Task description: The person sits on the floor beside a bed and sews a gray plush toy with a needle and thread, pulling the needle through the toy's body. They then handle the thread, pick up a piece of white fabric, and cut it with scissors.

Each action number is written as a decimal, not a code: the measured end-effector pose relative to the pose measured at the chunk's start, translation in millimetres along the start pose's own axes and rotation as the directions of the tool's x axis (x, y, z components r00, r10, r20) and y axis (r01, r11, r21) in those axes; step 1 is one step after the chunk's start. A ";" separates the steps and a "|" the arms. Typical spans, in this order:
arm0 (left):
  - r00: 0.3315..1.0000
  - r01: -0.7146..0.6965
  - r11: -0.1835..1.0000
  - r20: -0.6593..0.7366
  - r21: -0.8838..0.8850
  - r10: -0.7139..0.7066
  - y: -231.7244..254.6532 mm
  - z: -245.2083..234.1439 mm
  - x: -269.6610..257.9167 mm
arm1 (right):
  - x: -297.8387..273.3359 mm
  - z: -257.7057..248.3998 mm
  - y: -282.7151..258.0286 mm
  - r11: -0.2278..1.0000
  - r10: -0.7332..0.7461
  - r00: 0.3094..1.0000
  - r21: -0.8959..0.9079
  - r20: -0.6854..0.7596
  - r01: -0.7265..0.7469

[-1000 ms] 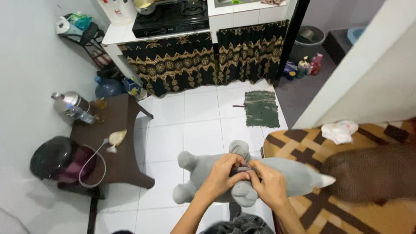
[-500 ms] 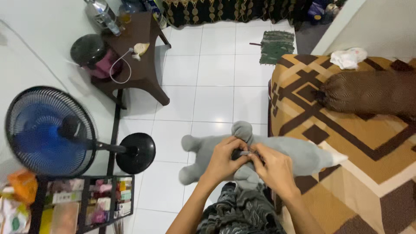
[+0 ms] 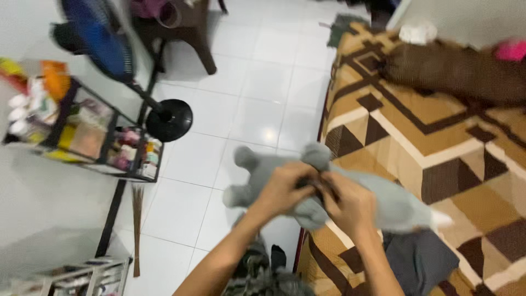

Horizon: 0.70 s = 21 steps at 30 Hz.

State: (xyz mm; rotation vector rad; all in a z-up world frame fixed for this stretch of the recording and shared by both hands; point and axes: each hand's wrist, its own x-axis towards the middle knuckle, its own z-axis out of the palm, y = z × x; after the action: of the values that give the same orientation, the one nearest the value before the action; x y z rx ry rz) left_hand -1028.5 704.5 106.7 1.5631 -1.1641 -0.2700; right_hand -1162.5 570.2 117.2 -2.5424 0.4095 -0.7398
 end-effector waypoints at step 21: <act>0.913 0.350 0.934 -0.251 0.076 -0.322 262.4 -2.9 -608.2 | -484.0 -38.5 -324.6 0.996 -0.080 0.880 0.062 0.468 0.057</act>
State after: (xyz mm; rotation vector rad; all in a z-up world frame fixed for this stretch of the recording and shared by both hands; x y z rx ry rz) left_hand -1461.4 1205.5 89.6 1.8477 -0.7338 -0.2363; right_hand -1527.7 1025.7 102.2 -2.5879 0.1346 -0.1302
